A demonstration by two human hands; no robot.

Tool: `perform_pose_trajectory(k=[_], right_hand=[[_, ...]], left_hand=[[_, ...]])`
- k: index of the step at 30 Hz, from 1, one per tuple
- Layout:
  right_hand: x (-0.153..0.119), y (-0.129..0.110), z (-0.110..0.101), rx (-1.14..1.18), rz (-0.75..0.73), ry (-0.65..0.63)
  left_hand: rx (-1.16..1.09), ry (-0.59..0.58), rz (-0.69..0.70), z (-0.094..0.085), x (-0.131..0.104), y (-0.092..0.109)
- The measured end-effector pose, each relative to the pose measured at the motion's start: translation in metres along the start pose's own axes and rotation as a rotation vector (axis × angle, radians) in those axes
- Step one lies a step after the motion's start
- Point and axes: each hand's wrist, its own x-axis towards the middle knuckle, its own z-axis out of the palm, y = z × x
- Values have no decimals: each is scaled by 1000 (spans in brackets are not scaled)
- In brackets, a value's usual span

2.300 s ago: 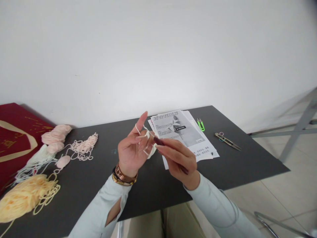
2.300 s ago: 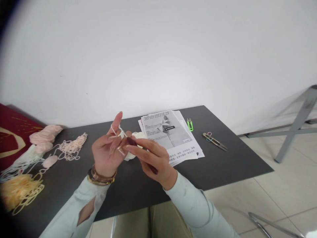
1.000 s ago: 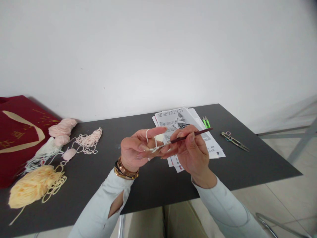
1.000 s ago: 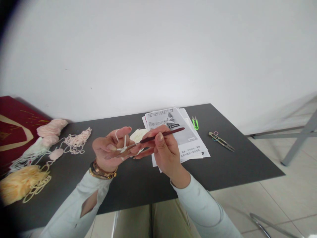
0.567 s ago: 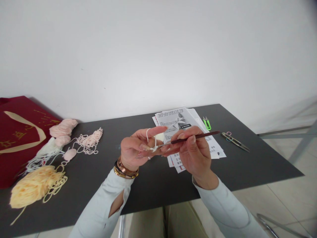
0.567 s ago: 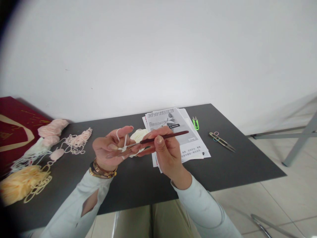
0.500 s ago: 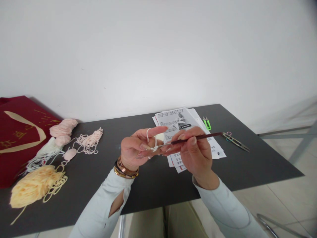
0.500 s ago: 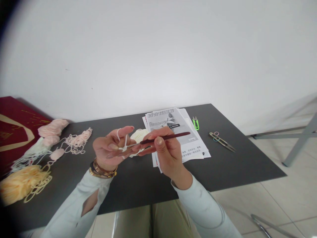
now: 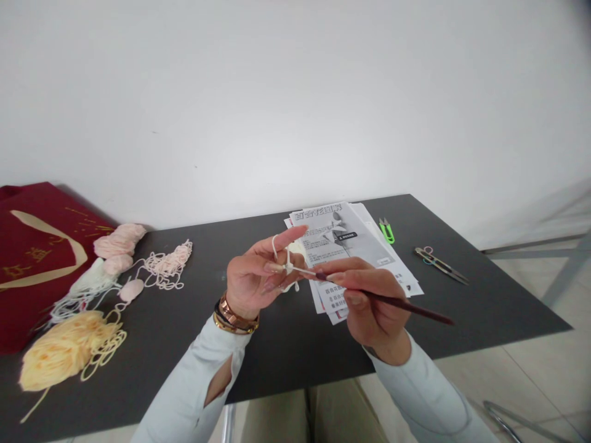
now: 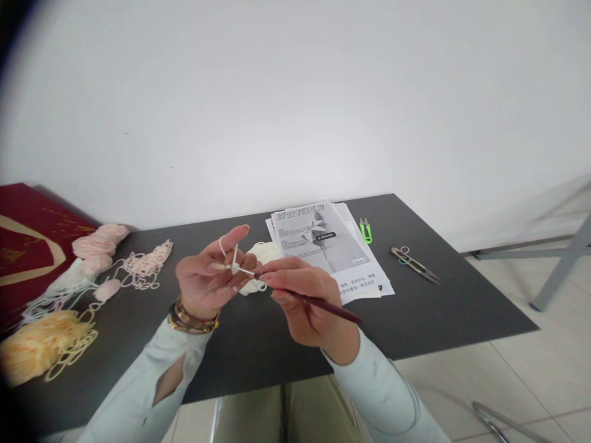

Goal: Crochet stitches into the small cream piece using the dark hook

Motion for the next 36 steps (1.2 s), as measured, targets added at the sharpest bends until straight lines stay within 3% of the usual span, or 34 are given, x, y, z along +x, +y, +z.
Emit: perform_pose_trajectory(k=[7, 13, 18, 22, 27, 30, 36], right_hand=[[-4, 0, 2, -36, -1, 14], [-1, -7, -1, -186, -40, -107], [-2, -9, -3, -419, -187, -165], [-3, -8, -6, -661, -415, -302], [2, -9, -7, -860, -511, -315], [0, -8, -5, -871, -499, -285], [-8, -2, 1, -622, -268, -185]], left_hand=[[0, -21, 22, 0, 1, -1], [-13, 27, 21, 3, 1, -3], [-5, 59, 11, 3, 0, -5], [-25, 51, 37, 9, 0, -5], [77, 240, 209, 27, -2, -10], [176, 273, 307, 30, -4, -12], [301, 245, 379, 18, 2, -8]])
